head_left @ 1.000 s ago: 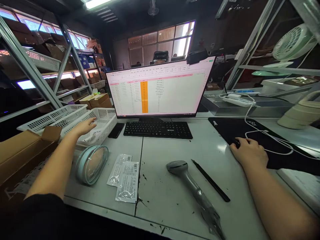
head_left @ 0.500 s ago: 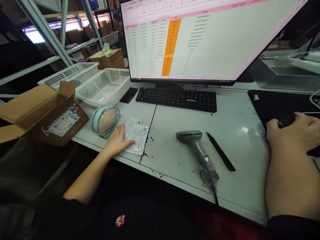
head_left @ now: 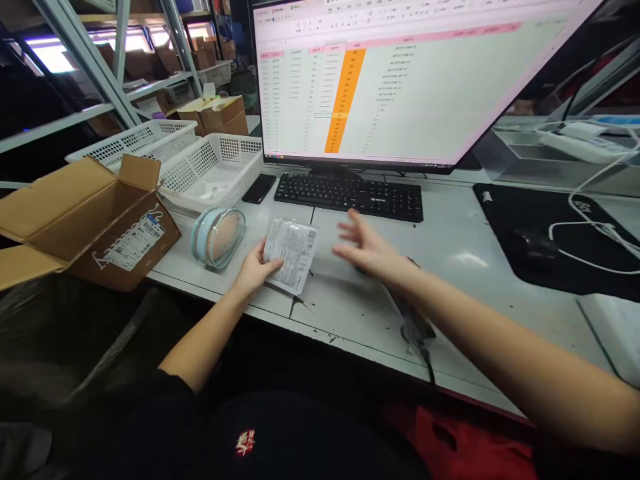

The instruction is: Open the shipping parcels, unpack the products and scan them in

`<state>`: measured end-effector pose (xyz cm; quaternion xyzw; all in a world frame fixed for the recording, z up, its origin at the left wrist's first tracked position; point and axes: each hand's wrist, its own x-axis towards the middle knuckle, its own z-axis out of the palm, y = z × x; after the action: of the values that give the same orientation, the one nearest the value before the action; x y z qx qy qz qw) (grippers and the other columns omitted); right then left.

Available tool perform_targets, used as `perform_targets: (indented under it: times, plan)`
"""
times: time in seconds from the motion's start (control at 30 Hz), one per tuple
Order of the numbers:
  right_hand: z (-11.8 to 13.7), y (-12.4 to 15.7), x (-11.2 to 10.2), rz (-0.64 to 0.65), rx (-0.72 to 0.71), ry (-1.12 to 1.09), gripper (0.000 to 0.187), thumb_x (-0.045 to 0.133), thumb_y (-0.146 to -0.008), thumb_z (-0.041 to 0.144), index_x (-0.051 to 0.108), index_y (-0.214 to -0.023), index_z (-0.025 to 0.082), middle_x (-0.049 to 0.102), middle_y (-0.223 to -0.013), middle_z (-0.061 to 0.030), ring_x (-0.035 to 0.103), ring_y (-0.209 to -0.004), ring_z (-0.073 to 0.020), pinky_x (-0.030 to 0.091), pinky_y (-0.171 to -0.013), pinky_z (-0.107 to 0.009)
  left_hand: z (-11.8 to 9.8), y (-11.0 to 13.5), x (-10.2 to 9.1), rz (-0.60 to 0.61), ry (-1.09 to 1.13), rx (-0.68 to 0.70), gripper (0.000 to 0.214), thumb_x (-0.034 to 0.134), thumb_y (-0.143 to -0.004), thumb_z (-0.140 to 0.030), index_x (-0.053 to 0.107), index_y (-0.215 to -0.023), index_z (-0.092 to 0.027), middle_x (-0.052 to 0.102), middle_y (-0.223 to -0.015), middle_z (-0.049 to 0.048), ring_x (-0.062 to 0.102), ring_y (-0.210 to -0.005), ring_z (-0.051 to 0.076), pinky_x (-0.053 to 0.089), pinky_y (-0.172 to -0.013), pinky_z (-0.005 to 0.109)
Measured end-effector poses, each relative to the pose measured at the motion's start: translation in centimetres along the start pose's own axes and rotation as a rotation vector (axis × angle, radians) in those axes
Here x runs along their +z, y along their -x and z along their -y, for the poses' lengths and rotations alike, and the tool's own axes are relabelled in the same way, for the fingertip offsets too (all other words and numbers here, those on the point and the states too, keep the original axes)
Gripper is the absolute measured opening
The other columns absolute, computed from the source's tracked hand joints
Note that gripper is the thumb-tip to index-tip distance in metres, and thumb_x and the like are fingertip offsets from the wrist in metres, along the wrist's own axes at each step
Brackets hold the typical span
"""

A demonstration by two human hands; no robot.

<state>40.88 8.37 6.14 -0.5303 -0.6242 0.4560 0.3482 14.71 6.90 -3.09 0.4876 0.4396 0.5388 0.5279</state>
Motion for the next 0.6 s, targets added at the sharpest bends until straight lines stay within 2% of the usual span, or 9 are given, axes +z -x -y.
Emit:
perform_targets:
  times: [0.07, 0.13, 0.2, 0.3, 0.37, 0.43, 0.5, 0.53, 0.6]
  plan:
    - [-1.0, 0.1, 4.7, 0.221, 0.186, -0.252, 0.099, 0.088, -0.071, 0.050, 0.046, -0.157, 0.026, 0.063, -0.147, -0.0146, 0.064, -0.129, -0.0328, 0.054, -0.108, -0.051, 0.1, 1.0, 0.8, 0.005, 0.136, 0.021, 0.070, 0.087, -0.068, -0.044, 0.065, -0.128, -0.016, 0.074, -0.125, 0.0150, 0.070, -0.116, 0.031, 0.053, -0.108, 0.046]
    - [-1.4, 0.3, 8.0, 0.296, 0.278, -0.448, 0.079, 0.087, -0.073, 0.052, 0.063, -0.142, 0.024, 0.073, -0.132, -0.0136, 0.069, -0.120, -0.0336, 0.057, -0.104, -0.051, -0.1, 1.8, 1.2, 0.006, 0.155, 0.047, 0.063, 0.087, -0.071, -0.045, 0.067, -0.123, -0.016, 0.075, -0.124, 0.0145, 0.070, -0.116, 0.030, 0.053, -0.108, 0.045]
    - [-0.9, 0.7, 10.2, 0.264, 0.296, -0.605, 0.061, 0.079, -0.079, 0.058, 0.071, -0.128, 0.023, 0.077, -0.122, -0.0126, 0.071, -0.117, -0.0335, 0.059, -0.101, -0.050, -0.3, 2.4, 0.8, -0.035, 0.170, 0.094, 0.060, 0.087, -0.073, -0.042, 0.068, -0.124, -0.016, 0.074, -0.127, 0.0140, 0.069, -0.121, 0.030, 0.052, -0.111, 0.045]
    - [0.6, 1.7, 12.4, 0.285, 0.256, -0.782, 0.059, 0.061, -0.087, 0.072, 0.072, -0.122, 0.025, 0.078, -0.120, -0.0105, 0.069, -0.122, -0.0321, 0.058, -0.102, -0.051, -0.3, 2.8, -0.7, -0.163, 0.149, 0.158, 0.059, 0.083, -0.079, -0.041, 0.066, -0.130, -0.017, 0.073, -0.130, 0.0133, 0.067, -0.125, 0.029, 0.051, -0.113, 0.043]
    - [1.2, 2.3, 13.7, 0.267, 0.200, -0.798, 0.056, 0.069, -0.084, 0.068, 0.072, -0.120, 0.025, 0.078, -0.120, -0.0099, 0.068, -0.124, -0.0316, 0.055, -0.106, -0.051, -0.1, 3.3, -1.8, -0.189, 0.093, 0.175, 0.061, 0.078, -0.085, -0.041, 0.062, -0.139, -0.018, 0.073, -0.131, 0.0138, 0.069, -0.123, 0.029, 0.054, -0.110, 0.043]
    - [1.1, 2.5, 14.8, 0.177, 0.180, -0.763, 0.049, 0.085, -0.075, 0.054, 0.074, -0.112, 0.023, 0.079, -0.117, -0.0103, 0.069, -0.121, -0.0322, 0.054, -0.108, -0.050, 0.1, 4.1, -2.8, -0.133, -0.068, 0.227, 0.058, 0.069, -0.093, -0.040, 0.058, -0.146, -0.018, 0.074, -0.127, 0.0141, 0.072, -0.117, 0.028, 0.059, -0.102, 0.042]
    - [0.8, 2.0, 15.4, 0.084, 0.207, -0.749, 0.042, 0.091, -0.070, 0.042, 0.074, -0.101, 0.021, 0.080, -0.109, -0.0114, 0.072, -0.114, -0.0336, 0.056, -0.106, -0.051, -0.1, 5.1, -4.2, -0.096, -0.342, 0.403, 0.049, 0.062, -0.098, -0.036, 0.059, -0.144, -0.021, 0.076, -0.119, 0.0126, 0.074, -0.109, 0.026, 0.061, -0.097, 0.042]
    - [0.7, 1.5, 15.4, 0.049, 0.224, -0.751, 0.038, 0.090, -0.070, 0.040, 0.074, -0.098, 0.020, 0.080, -0.106, -0.0120, 0.073, -0.111, -0.0342, 0.058, -0.104, -0.052, -0.4, 5.4, -5.1, -0.133, -0.492, 0.538, 0.044, 0.061, -0.099, -0.033, 0.062, -0.141, -0.022, 0.076, -0.116, 0.0115, 0.073, -0.108, 0.025, 0.060, -0.098, 0.043]
    - [1.3, -0.5, 14.9, -0.015, 0.240, -0.743, 0.031, 0.085, -0.075, 0.034, 0.072, -0.100, 0.020, 0.079, -0.102, -0.0122, 0.074, -0.105, -0.0343, 0.061, -0.098, -0.054, -1.2, 5.5, -7.2, -0.339, -0.740, 0.800, 0.042, 0.067, -0.095, -0.031, 0.063, -0.137, -0.025, 0.072, -0.121, 0.0115, 0.068, -0.119, 0.027, 0.055, -0.108, 0.048]
